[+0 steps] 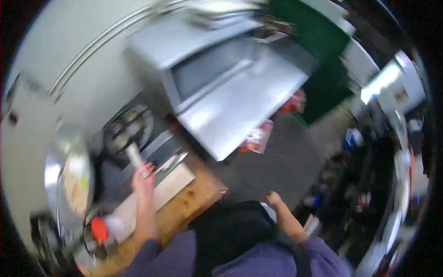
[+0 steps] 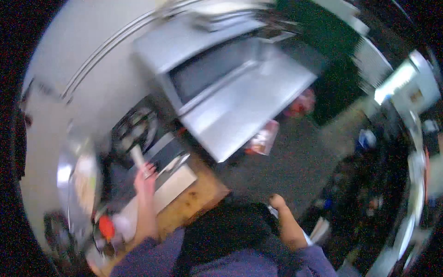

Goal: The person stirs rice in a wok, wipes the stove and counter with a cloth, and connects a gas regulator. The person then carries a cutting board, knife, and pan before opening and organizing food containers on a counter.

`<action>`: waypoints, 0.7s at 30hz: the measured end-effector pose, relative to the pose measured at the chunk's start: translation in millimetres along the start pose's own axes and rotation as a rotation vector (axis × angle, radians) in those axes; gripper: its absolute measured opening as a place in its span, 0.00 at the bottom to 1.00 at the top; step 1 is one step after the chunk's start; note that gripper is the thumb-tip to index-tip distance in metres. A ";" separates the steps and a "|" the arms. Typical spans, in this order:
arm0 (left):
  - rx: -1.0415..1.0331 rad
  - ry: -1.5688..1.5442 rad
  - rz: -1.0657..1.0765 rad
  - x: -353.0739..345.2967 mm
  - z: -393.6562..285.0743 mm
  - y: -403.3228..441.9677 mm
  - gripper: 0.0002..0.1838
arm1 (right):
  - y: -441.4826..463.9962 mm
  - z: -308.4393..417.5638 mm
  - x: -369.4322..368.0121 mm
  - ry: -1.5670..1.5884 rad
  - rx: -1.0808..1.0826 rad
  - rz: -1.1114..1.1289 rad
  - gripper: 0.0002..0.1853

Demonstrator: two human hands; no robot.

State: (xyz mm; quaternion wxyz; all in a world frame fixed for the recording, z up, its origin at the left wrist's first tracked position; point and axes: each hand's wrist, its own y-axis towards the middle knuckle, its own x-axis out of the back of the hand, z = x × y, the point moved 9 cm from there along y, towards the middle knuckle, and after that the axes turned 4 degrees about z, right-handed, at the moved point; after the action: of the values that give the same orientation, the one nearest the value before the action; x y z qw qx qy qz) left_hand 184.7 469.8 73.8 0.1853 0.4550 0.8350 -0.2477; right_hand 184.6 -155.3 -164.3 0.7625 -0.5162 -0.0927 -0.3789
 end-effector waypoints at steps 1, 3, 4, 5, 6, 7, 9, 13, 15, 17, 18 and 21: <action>0.018 0.043 -0.057 5.3 2.1 0.1 0.25 | -9.0 -0.5 10.1 0.040 -0.115 -0.087 0.21; 0.065 0.018 -0.020 8.3 6.4 9.0 0.29 | -44.8 12.0 33.8 0.165 -0.141 -0.126 0.20; 0.075 0.034 -0.051 -16.6 -3.9 -4.0 0.30 | -37.1 -18.4 24.8 0.222 -0.164 -0.140 0.19; 0.140 -0.023 -0.248 6.9 -4.6 2.8 0.31 | -43.9 -30.4 28.4 0.207 -0.160 -0.190 0.19; -0.003 0.088 -0.301 39.7 -18.5 14.9 0.31 | -44.5 -47.4 29.8 0.153 -0.137 -0.203 0.18; -0.140 0.207 -0.366 71.7 -32.8 23.6 0.32 | -48.3 -69.2 31.0 0.120 -0.176 -0.185 0.18; -0.538 0.620 -0.723 -11.2 -88.5 -38.5 0.31 | -50.9 -110.3 38.4 -0.052 -0.204 -0.116 0.19; -1.111 1.198 -0.795 -160.6 -118.6 -76.5 0.21 | -21.9 -223.3 26.5 -0.345 -0.062 -0.010 0.20; -1.295 1.198 -0.617 -257.2 -93.9 -86.6 0.21 | 18.3 -305.5 6.3 -0.255 -0.179 0.079 0.16; -1.382 1.308 -0.532 -354.0 -51.9 -88.1 0.21 | -10.2 -333.2 70.1 -0.041 -0.224 -0.183 0.17; -1.428 1.269 -0.397 -401.1 -24.2 -81.7 0.21 | -13.9 -354.7 98.9 0.101 -0.308 -0.252 0.17; -1.397 1.304 -0.035 -553.0 69.4 -64.9 0.21 | -34.1 -424.1 155.7 0.508 -0.510 -0.439 0.16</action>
State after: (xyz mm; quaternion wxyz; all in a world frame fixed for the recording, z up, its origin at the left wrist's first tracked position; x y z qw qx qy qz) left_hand 421.3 29.9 329.4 -0.0904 0.2775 0.7398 0.6063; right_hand 164.0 -600.2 -247.8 0.5099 -0.5465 0.0873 -0.6585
